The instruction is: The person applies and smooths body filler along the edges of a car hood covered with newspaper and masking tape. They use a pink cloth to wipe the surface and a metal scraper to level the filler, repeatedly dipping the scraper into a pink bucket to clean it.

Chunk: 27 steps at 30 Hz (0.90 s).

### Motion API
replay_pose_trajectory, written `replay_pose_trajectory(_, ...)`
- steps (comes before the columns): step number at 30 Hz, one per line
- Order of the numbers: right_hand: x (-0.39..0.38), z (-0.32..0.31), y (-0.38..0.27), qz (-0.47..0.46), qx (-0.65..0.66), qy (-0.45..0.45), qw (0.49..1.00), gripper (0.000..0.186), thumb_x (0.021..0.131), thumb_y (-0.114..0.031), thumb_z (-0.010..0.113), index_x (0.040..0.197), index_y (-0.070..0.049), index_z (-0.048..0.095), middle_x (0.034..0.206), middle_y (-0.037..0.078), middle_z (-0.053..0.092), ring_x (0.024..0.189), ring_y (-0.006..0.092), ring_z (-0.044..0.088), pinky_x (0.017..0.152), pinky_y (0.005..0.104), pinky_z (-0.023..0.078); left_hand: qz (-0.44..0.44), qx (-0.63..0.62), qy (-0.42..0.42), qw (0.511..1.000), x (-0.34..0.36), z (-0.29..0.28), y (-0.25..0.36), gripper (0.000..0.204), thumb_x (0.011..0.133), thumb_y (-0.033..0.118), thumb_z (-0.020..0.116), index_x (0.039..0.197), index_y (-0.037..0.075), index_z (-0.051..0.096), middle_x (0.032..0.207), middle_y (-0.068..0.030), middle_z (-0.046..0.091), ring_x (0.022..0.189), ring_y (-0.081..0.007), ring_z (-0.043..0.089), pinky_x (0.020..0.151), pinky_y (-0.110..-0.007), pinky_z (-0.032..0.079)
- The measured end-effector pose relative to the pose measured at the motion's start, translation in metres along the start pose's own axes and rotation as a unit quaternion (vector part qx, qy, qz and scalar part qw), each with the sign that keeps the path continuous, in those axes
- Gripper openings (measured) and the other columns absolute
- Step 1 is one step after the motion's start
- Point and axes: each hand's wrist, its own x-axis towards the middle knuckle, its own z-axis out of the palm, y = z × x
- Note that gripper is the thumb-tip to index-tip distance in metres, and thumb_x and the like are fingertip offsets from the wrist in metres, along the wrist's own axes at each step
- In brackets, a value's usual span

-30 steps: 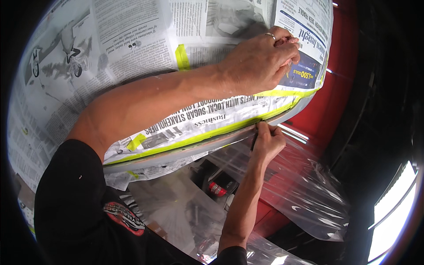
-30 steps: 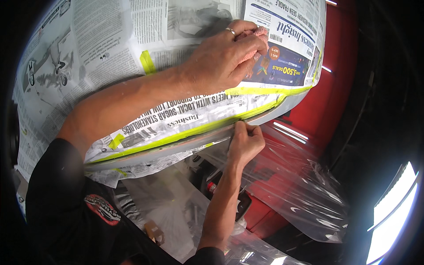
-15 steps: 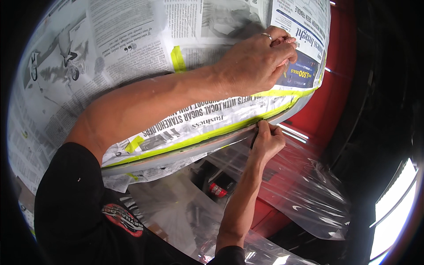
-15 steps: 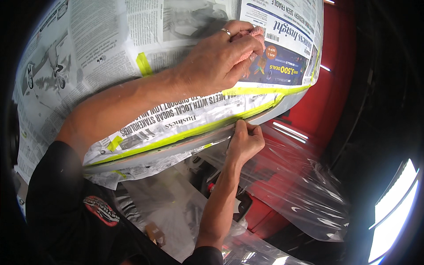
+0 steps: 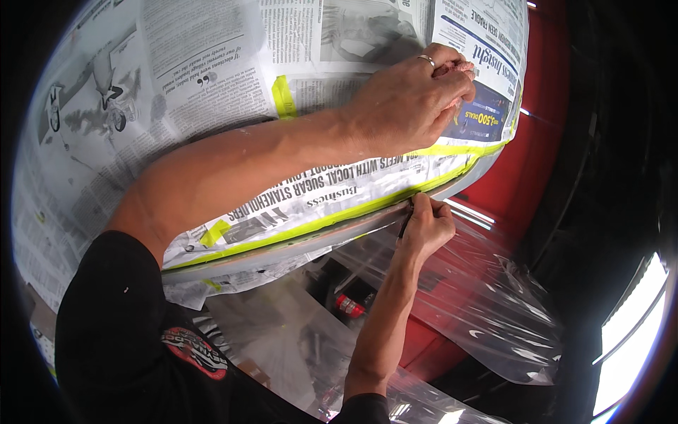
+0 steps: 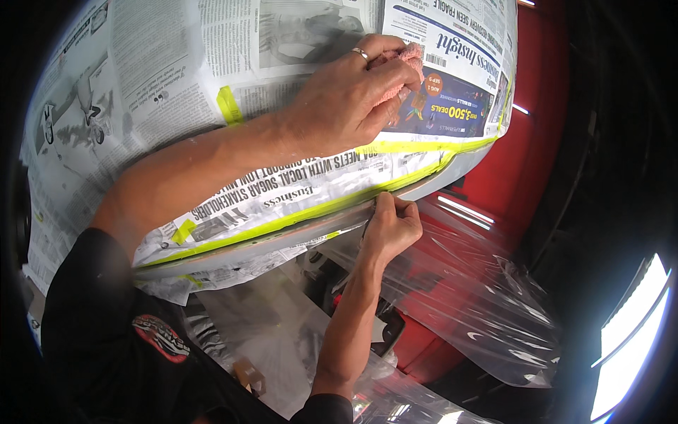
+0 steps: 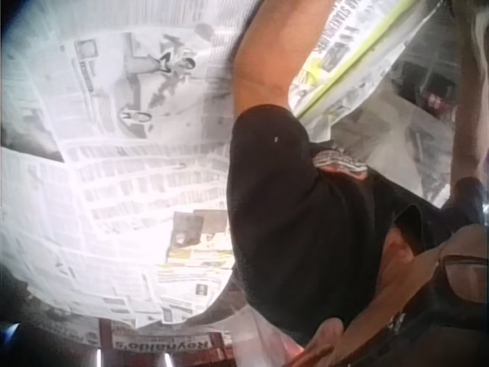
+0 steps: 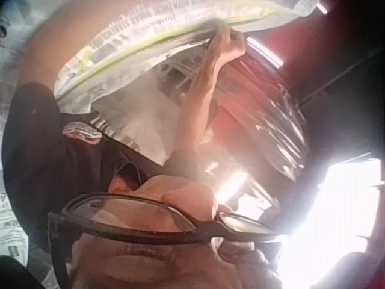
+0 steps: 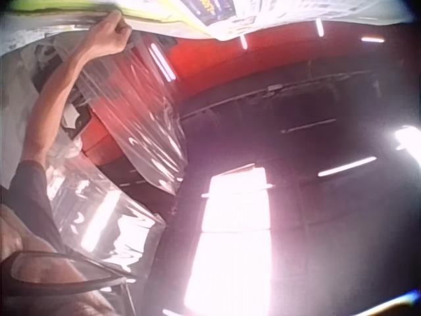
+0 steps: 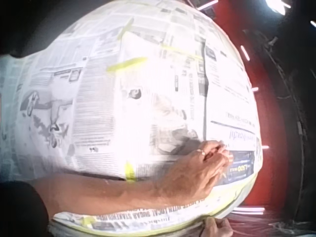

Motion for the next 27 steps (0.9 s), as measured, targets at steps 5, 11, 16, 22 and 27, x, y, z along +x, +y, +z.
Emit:
replay_pose_trajectory(5, -0.038, 0.001, 0.013, -0.034, 0.013, -0.033, 0.999, 0.009, 0.074, -0.001, 0.064, 0.069, 0.007, 0.060, 0.065, 0.003, 0.058, 0.060, 0.0070, 0.047, 0.055, 0.0224, 0.039, -0.049, -0.035, -0.053, 0.997, -0.004, -0.001, 0.001, 0.027, 0.083, 0.002, 0.065, 0.108, 0.007, 0.057, 0.121, -0.0144, 0.057, 0.115, -0.0312, 0.057, 0.090, -0.039, 0.053)
replay_pose_trajectory(11, 0.036, -0.005, 0.010, -0.046, -0.027, 0.046, 0.998, 0.013, 0.073, -0.002, 0.065, 0.066, 0.007, 0.059, 0.063, 0.005, 0.059, 0.057, 0.0080, 0.047, 0.051, 0.0250, 0.038, -0.036, -0.029, -0.042, 0.998, -0.002, -0.006, 0.003, 0.027, 0.083, 0.001, 0.065, 0.108, 0.007, 0.058, 0.122, -0.0150, 0.055, 0.108, -0.0314, 0.060, 0.090, -0.039, 0.053)
replay_pose_trajectory(16, 0.105, -0.010, 0.002, -0.053, -0.070, 0.088, 0.992, 0.014, 0.074, -0.004, 0.066, 0.067, 0.007, 0.060, 0.063, 0.007, 0.060, 0.055, 0.0111, 0.049, 0.052, 0.0287, 0.042, -0.036, -0.023, -0.058, 0.997, -0.003, -0.005, 0.003, 0.026, 0.083, 0.001, 0.065, 0.107, 0.006, 0.058, 0.122, -0.0148, 0.055, 0.105, -0.0307, 0.061, 0.089, -0.038, 0.053)
replay_pose_trajectory(22, 0.100, -0.015, 0.009, -0.101, -0.073, 0.019, 0.992, 0.018, 0.076, -0.006, 0.068, 0.065, 0.001, 0.055, 0.057, 0.004, 0.055, 0.045, 0.0077, 0.042, 0.040, 0.0263, 0.034, -0.034, -0.019, -0.055, 0.998, -0.002, -0.006, 0.002, 0.025, 0.083, 0.001, 0.065, 0.107, 0.006, 0.058, 0.122, -0.0151, 0.055, 0.106, -0.0309, 0.061, 0.090, -0.038, 0.053)
replay_pose_trajectory(27, 0.020, -0.003, 0.004, -0.059, -0.065, 0.018, 0.996, 0.014, 0.074, -0.004, 0.066, 0.069, 0.009, 0.060, 0.062, 0.005, 0.057, 0.058, 0.0079, 0.044, 0.052, 0.0253, 0.038, -0.039, -0.029, -0.051, 0.997, -0.003, -0.003, 0.001, 0.026, 0.084, 0.001, 0.064, 0.108, 0.005, 0.058, 0.123, -0.0162, 0.055, 0.110, -0.0322, 0.059, 0.091, -0.039, 0.052)
